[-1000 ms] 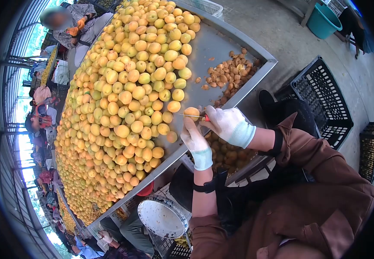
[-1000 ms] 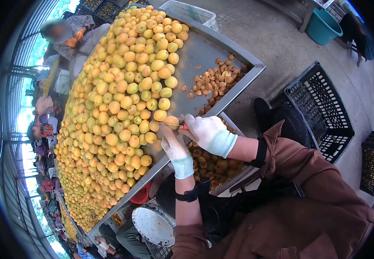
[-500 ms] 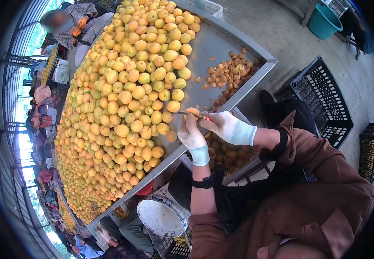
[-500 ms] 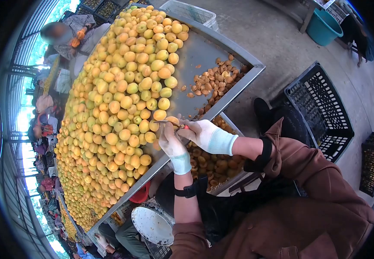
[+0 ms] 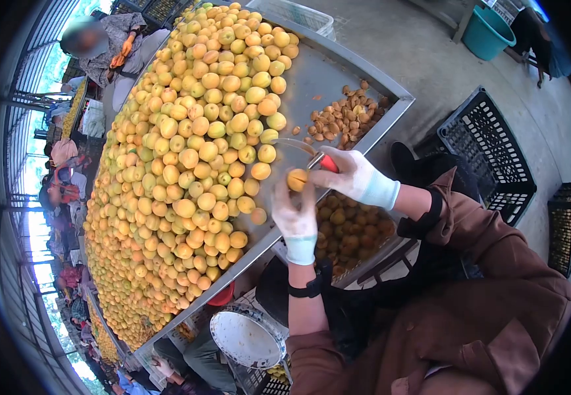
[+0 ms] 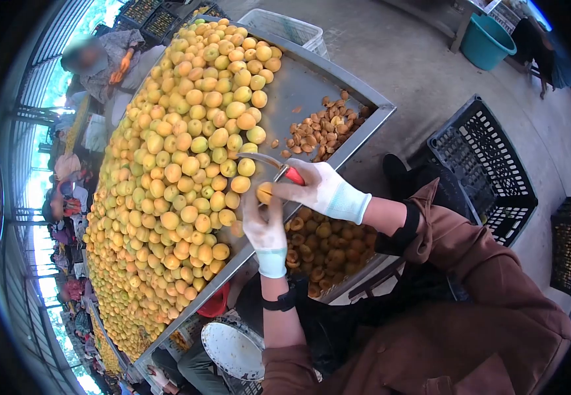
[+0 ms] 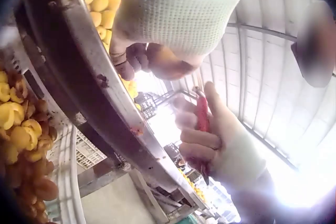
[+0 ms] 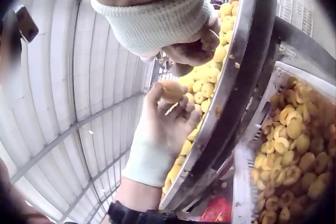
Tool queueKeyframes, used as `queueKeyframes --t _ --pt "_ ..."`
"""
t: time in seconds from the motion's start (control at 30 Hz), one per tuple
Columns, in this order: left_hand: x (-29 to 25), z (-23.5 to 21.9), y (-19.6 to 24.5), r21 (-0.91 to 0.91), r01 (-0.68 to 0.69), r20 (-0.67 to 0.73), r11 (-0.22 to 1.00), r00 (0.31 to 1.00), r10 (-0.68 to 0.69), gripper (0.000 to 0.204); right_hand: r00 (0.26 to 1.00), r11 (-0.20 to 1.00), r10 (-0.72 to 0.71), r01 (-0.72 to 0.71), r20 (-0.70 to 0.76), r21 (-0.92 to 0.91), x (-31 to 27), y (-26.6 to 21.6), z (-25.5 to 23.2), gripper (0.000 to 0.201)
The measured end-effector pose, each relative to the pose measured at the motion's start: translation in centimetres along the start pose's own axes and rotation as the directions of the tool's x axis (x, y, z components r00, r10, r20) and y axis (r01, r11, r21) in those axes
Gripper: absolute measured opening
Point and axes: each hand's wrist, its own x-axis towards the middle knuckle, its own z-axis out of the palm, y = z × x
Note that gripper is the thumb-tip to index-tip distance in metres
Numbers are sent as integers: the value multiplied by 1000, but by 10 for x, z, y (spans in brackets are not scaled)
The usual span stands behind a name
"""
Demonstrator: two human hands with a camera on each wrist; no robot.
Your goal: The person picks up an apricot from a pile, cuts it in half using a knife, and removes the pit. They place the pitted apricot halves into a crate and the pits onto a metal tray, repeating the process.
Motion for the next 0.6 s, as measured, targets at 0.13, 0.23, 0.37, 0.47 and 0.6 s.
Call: queueKeyframes --t 0.13,0.23,0.37,0.47,0.6 --pt "-12 13 2 -132 71 63 989 996 -63 46 975 958 194 -212 109 191 5 6 6 34" --pt "-14 15 -4 66 -205 36 977 979 203 33 943 919 275 -315 186 236 5 13 6 33" --pt "-18 23 -4 137 -259 -2 956 965 262 30 966 939 189 -230 177 254 2 18 13 28" --pt "-21 28 -8 137 -191 -65 972 977 201 27 980 978 -195 198 49 -60 -1 38 25 23" --pt "-22 30 -10 64 -124 -91 990 987 129 24 937 896 347 -344 40 280 -6 4 30 19"
